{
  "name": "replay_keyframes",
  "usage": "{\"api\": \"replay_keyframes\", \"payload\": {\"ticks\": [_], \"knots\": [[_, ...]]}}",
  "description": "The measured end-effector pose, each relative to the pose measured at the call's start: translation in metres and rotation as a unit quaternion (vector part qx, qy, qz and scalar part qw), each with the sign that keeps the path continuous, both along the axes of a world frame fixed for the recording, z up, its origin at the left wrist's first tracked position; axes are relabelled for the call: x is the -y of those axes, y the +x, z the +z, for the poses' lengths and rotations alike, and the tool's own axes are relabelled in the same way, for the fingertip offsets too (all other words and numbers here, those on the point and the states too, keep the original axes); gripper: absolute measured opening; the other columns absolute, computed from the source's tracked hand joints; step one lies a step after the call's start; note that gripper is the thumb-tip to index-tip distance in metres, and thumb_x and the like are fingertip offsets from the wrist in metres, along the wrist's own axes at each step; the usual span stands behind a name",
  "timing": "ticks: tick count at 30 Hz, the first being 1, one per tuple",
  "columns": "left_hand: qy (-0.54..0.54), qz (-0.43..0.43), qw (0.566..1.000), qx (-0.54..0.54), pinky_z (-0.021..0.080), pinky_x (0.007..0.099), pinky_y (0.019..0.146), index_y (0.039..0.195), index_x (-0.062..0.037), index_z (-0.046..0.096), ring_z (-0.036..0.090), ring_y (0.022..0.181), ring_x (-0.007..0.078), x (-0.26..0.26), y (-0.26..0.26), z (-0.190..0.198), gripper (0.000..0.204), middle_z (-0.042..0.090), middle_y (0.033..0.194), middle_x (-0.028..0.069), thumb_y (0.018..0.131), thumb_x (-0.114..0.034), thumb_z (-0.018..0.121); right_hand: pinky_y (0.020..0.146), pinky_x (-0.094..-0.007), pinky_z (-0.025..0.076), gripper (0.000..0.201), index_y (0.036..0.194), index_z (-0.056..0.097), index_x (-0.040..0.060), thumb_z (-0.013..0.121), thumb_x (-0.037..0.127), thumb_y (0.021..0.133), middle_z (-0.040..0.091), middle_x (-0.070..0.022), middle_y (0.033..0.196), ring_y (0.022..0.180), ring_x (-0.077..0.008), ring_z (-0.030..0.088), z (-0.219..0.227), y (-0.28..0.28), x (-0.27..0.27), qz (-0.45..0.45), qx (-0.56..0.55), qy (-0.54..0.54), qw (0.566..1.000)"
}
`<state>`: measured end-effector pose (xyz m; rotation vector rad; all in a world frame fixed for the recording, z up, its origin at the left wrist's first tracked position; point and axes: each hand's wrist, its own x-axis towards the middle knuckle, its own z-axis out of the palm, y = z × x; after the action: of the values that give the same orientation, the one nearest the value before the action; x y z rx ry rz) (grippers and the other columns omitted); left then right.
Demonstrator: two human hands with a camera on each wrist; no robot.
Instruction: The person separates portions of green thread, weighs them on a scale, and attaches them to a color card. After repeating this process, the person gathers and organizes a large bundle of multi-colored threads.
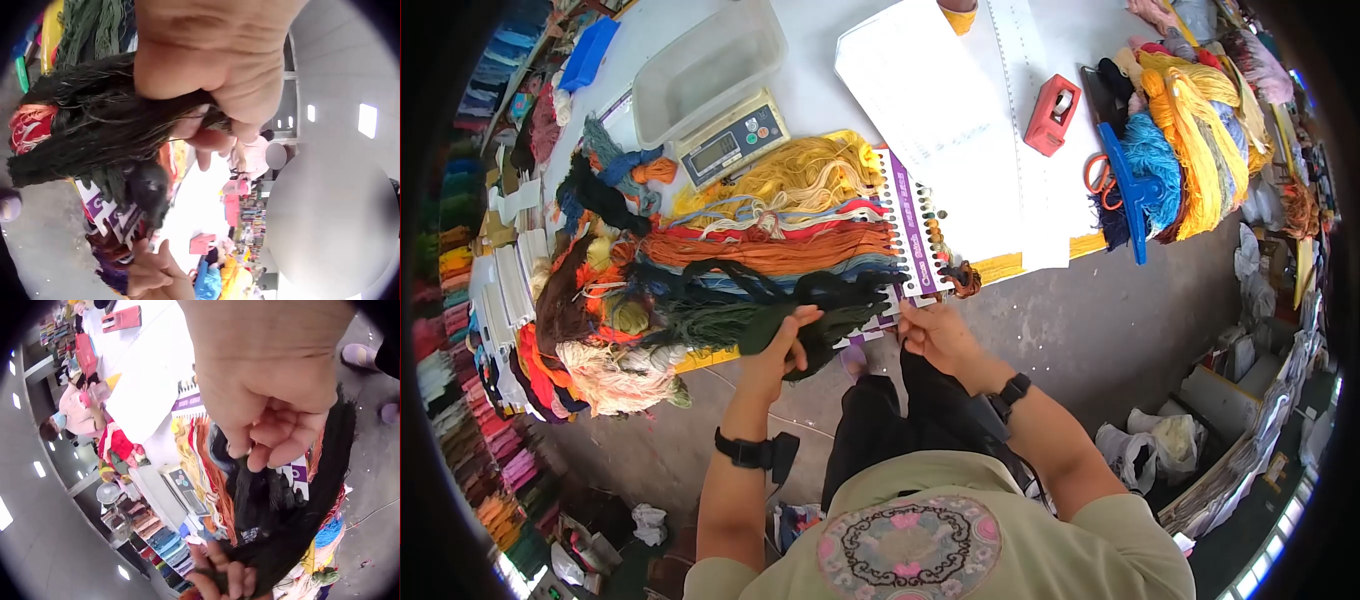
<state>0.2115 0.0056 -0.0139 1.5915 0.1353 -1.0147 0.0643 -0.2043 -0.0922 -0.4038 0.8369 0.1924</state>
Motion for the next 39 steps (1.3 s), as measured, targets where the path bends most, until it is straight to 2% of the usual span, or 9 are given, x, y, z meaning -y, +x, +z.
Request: {"api": "replay_keyframes", "payload": {"ticks": [7,12,15,21,25,33,36,38,39], "knots": [[-0.591,0.100,0.792,-0.117,0.032,0.0222,0.046,0.137,-0.0282,0.046,0.046,0.049,0.0115,-0.055,-0.025,0.113,0.056,0.062,0.109,0.0161,0.086,-0.047,0.060,0.055,-0.0203,0.043,0.015,0.090,0.061,0.0089,0.062,0.024,0.091,0.059,0.0025,0.074,0.059,-0.0049,0.051,0.081,0.014,-0.035,0.193,0.084,-0.157,0.965],[-0.366,-0.202,0.778,0.469,0.039,0.0349,0.070,0.084,-0.0157,0.076,0.049,0.077,0.0212,-0.080,-0.012,0.179,0.054,0.068,0.101,0.0115,0.086,-0.061,0.047,0.058,-0.0178,0.043,0.014,0.098,0.064,0.0099,0.061,0.022,0.092,0.063,0.0041,0.086,0.071,-0.0017,0.052,0.169,0.046,-0.084,0.233,0.240,-0.370,0.867],[-0.297,-0.300,0.738,0.527,0.040,0.0399,0.084,0.089,-0.0162,0.076,0.051,0.096,0.0252,-0.101,-0.016,0.208,0.058,0.065,0.112,0.0119,0.085,-0.064,0.043,0.059,-0.0180,0.044,0.014,0.103,0.062,0.0092,0.056,0.019,0.095,0.062,0.0035,0.091,0.068,-0.0015,0.050,0.209,0.050,-0.119,0.191,0.340,-0.390,0.834],[-0.591,-0.161,0.721,0.325,-0.006,0.0593,0.112,0.079,-0.0224,0.068,-0.001,0.141,0.0461,-0.112,-0.027,0.200,0.060,0.027,0.151,0.0108,0.090,-0.066,0.028,0.057,-0.0205,0.043,0.018,0.102,0.059,0.0068,0.048,0.020,0.099,0.056,0.0037,0.084,0.066,-0.0033,0.047,0.248,0.042,-0.174,0.197,0.394,-0.351,0.826],[-0.640,-0.139,0.702,0.279,-0.010,0.0576,0.112,0.083,-0.0228,0.066,0.001,0.141,0.0445,-0.118,-0.021,0.198,0.053,0.031,0.150,0.0081,0.093,-0.060,0.031,0.062,-0.0221,0.043,0.018,0.100,0.058,0.0044,0.050,0.020,0.098,0.053,0.0027,0.082,0.070,-0.0046,0.047,0.251,0.030,-0.183,0.232,0.355,-0.393,0.816],[-0.620,-0.120,0.768,0.103,0.009,0.0516,0.114,0.075,-0.0089,0.065,0.012,0.143,0.0344,-0.110,-0.023,0.162,0.058,0.040,0.141,0.0221,0.097,-0.052,0.032,0.076,-0.0285,0.043,0.011,0.099,0.056,0.0020,0.057,0.010,0.092,0.053,-0.0061,0.091,0.083,-0.0164,0.053,0.224,0.019,-0.159,0.200,0.384,-0.565,0.702],[-0.644,-0.123,0.755,0.016,0.016,0.0534,0.112,0.067,-0.0076,0.058,0.017,0.141,0.0373,-0.098,-0.024,0.148,0.060,0.039,0.139,0.0287,0.097,-0.052,0.031,0.078,-0.0301,0.043,0.009,0.098,0.056,0.0026,0.057,0.008,0.091,0.053,-0.0073,0.094,0.089,-0.0190,0.053,0.219,0.014,-0.141,0.192,0.307,-0.538,0.762],[-0.589,-0.111,0.800,0.002,0.020,0.0616,0.109,0.060,-0.0095,0.044,0.040,0.128,0.0444,-0.097,-0.025,0.158,0.061,0.052,0.126,0.0278,0.099,-0.051,0.022,0.090,-0.0321,0.040,0.007,0.099,0.054,0.0037,0.053,0.005,0.092,0.052,-0.0078,0.107,0.101,-0.0187,0.052,0.205,0.007,-0.118,0.083,0.360,-0.660,0.655],[-0.579,-0.108,0.808,0.010,0.023,0.0618,0.108,0.060,-0.0097,0.044,0.046,0.123,0.0408,-0.101,-0.020,0.152,0.060,0.058,0.116,0.0223,0.099,-0.051,0.022,0.093,-0.0334,0.039,0.008,0.101,0.053,0.0053,0.053,0.008,0.093,0.055,-0.0064,0.105,0.103,-0.0188,0.052,0.194,-0.001,-0.101,0.039,0.328,-0.610,0.721]]}}
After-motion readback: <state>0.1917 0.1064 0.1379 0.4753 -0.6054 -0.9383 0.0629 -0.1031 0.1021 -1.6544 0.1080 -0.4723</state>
